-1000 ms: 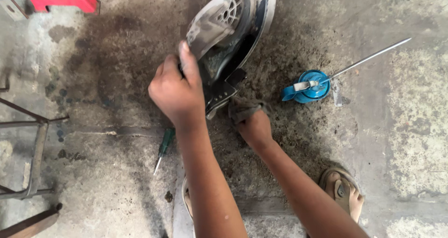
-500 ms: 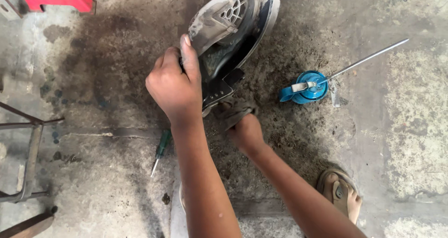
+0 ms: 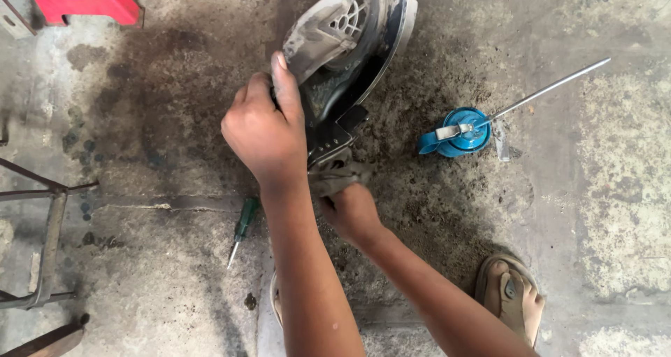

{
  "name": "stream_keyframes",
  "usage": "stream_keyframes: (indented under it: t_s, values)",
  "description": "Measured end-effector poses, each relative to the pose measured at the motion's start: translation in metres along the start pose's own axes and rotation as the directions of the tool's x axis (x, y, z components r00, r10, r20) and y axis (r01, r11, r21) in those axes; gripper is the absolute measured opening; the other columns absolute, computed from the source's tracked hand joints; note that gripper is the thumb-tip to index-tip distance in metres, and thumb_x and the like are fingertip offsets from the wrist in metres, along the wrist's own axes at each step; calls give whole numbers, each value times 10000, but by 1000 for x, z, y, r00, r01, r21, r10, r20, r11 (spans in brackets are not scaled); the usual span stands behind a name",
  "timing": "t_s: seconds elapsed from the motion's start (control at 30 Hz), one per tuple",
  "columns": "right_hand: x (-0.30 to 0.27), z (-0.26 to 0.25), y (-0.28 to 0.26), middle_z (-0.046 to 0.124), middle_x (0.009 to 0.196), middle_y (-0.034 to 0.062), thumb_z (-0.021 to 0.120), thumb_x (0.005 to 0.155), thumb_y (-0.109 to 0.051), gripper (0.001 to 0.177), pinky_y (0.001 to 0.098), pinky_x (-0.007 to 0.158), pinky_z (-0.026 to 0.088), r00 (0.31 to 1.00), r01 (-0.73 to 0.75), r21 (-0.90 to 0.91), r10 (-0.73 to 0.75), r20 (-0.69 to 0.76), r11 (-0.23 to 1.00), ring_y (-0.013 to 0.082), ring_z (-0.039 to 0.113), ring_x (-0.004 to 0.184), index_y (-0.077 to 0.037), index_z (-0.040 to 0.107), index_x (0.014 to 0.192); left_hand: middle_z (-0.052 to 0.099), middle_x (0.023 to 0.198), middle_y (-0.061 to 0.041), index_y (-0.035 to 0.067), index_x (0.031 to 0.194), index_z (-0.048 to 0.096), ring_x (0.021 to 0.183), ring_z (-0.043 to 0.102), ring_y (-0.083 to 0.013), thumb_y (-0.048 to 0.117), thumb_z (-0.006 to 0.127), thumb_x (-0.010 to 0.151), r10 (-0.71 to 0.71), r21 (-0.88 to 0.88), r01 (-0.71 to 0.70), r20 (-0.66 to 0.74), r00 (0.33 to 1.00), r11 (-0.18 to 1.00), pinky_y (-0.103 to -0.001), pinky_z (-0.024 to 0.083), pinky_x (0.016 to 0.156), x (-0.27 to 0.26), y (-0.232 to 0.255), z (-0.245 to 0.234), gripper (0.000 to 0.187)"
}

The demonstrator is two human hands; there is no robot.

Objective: The person cleans a disassembled mechanical part, likely a fan housing, using a blue oil can to apply liquid and a rag to wipe the surface. They repeatedly apply the liquid and scrub the part with the rag, focusing on the edges and crevices.

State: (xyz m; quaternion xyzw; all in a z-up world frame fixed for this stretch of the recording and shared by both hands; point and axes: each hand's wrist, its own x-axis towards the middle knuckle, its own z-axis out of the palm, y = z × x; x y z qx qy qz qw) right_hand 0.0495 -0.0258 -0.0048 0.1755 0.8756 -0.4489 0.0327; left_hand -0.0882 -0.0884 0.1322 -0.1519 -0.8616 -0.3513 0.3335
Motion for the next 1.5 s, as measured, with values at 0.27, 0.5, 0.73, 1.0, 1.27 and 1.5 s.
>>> stream_keyframes:
  t_s: [0.27,0.5,0.73,1.0,1.27,1.5]
  values:
    - [-12,-48,16,697,1250,157,619,1010,-74,392,431,755,522,871,92,371,106,-480,924,334,606,894,-34,576,1398,648,685,-152,2,800,686,552,628,-324,217,622,1092,-47,-59,47,10,999,997,-441,452,497,-5,-8,-3,369]
    - [-1,-103,20,781,1154,165,738,983,-230,323,400,962,597,888,-185,140,227,-400,973,270,772,1111,-32,641,1219,651,696,-161,10,803,685,570,632,-341,213,636,1082,-16,-9,16,-16,1000,1000,-451,462,509,-6,-6,-2,349]
    - [8,-90,-13,724,1233,194,676,917,-66,611,442,969,550,958,-84,57,97,-268,995,323,700,1136,-107,453,1485,652,692,-147,12,810,690,549,631,-323,205,628,1084,-34,5,34,-34,999,999,-440,457,489,-9,2,-4,341]
    - [12,-72,44,635,1390,220,757,904,-212,573,452,1043,566,943,-110,718,300,-143,688,353,659,1252,-61,517,1402,659,676,-129,24,790,695,521,630,-292,235,638,1079,-60,2,60,-12,998,998,-426,458,470,-9,2,-4,362]
    - [6,-69,60,716,1246,218,722,892,-514,674,481,1035,460,742,-665,325,646,182,672,339,648,1192,4,680,1321,660,697,-133,19,827,705,543,636,-303,240,643,1074,-32,-13,32,-24,999,999,-429,461,488,-10,0,-3,338]
    - [10,-85,41,718,1278,140,683,888,-427,582,409,1010,500,795,-516,712,577,190,476,255,661,1166,-57,650,1337,662,686,-133,18,810,703,536,637,-303,234,653,1065,-58,-37,58,-9,998,998,-432,462,486,-7,2,-5,338]
